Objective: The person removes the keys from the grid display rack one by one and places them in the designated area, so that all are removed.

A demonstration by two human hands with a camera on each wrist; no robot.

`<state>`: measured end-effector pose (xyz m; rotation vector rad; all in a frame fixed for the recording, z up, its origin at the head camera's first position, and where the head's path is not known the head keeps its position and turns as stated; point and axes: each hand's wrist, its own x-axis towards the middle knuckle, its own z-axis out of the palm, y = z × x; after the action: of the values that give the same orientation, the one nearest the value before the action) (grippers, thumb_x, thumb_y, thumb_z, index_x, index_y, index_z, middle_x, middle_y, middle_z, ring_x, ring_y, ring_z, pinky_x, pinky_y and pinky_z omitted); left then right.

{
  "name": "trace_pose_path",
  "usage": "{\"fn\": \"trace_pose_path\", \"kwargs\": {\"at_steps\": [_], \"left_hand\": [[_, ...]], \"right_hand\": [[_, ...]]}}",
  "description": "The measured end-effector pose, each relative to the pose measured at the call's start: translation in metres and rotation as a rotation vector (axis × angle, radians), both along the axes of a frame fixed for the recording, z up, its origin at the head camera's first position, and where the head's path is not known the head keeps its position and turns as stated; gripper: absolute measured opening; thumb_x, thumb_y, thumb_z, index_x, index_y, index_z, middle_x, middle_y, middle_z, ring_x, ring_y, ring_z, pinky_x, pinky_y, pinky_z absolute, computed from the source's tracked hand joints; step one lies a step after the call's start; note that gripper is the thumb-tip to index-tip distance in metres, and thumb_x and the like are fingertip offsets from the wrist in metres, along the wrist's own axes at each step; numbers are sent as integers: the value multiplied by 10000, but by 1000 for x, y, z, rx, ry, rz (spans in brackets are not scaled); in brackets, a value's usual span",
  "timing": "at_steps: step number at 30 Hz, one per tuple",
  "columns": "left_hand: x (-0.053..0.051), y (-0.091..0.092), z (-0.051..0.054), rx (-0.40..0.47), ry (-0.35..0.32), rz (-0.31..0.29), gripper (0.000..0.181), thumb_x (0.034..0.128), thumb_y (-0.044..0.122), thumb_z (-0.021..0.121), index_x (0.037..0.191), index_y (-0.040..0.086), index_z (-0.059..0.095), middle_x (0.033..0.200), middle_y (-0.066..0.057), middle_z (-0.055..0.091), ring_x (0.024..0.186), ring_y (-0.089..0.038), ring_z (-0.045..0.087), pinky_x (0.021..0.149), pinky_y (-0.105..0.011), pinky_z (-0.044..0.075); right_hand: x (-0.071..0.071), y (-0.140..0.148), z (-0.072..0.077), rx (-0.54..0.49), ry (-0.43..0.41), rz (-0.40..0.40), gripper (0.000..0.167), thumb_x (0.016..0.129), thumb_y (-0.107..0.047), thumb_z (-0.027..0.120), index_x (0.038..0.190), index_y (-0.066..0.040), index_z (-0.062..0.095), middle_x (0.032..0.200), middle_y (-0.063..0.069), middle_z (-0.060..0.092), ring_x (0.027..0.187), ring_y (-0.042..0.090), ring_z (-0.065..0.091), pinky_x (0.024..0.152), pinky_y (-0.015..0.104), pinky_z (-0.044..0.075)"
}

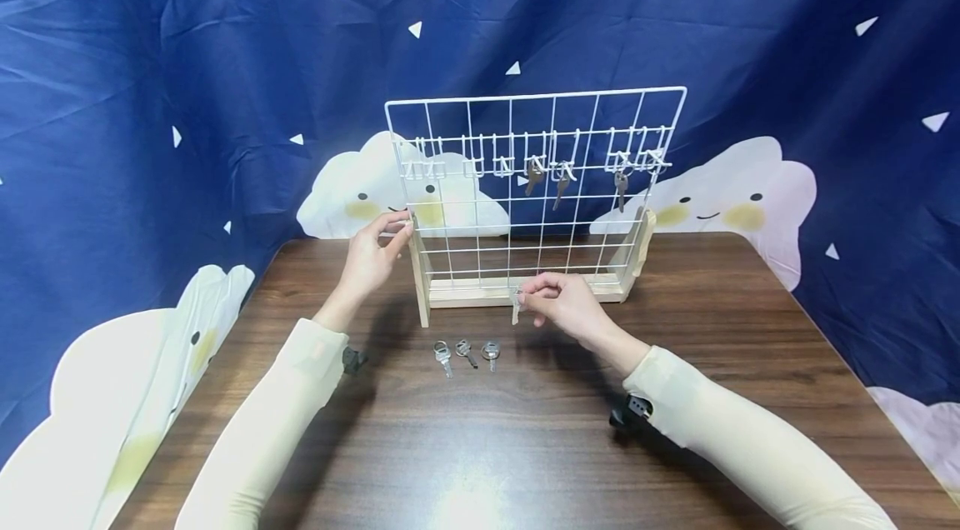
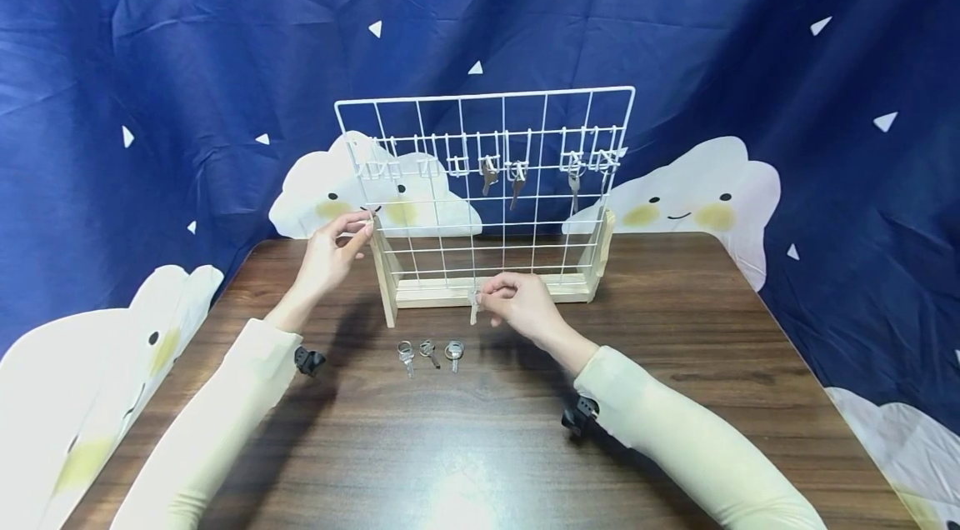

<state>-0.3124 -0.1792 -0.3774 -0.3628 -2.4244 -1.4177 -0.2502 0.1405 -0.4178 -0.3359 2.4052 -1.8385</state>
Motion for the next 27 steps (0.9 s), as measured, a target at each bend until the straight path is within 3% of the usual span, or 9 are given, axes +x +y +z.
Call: {"fn": "trace_pose_path", "kwargs": {"at_steps": [9, 14, 20, 27], "left_hand": [[-1, 0, 0, -23, 7, 9, 342, 990, 295, 635, 1284, 123, 655, 1133, -197, 718, 946, -384, 739, 748, -391, 648], [0, 0, 1, -36, 10, 16, 342, 991, 294, 632, 1287, 124, 653, 1130, -190, 719, 940, -363, 743, 744, -388, 647], [1, 1, 1, -33, -2, 13, 337, 991, 292, 632, 1288, 134, 653, 1132, -189, 716, 953, -379, 739, 741, -376, 644], [1, 1, 0, -33, 7, 16, 330, 990, 277, 635, 1282, 122, 655, 1125, -195, 720, 937, -363, 743, 735, -375, 643]], "right_hand": [[2, -2, -20, 20, -53, 19, 195, 881, -75, 732, 1013, 65, 698, 886, 175, 770, 702, 225, 719, 568, 266, 605], [2, -2, -27, 44, -48, 14, 153, 870, -57, 725, 972, 57, 709, 829, 135, 766, 607, 146, 667, 547, 265, 596], [3, -3, -36, 144, -71, 0, 107, 875, -98, 734, 934, -9, 727, 791, 62, 769, 508, 109, 615, 566, 327, 594], [3, -3, -42, 221, -114, 15, 99, 861, -120, 739, 907, -33, 727, 794, 70, 778, 492, 107, 611, 507, 257, 528]]}}
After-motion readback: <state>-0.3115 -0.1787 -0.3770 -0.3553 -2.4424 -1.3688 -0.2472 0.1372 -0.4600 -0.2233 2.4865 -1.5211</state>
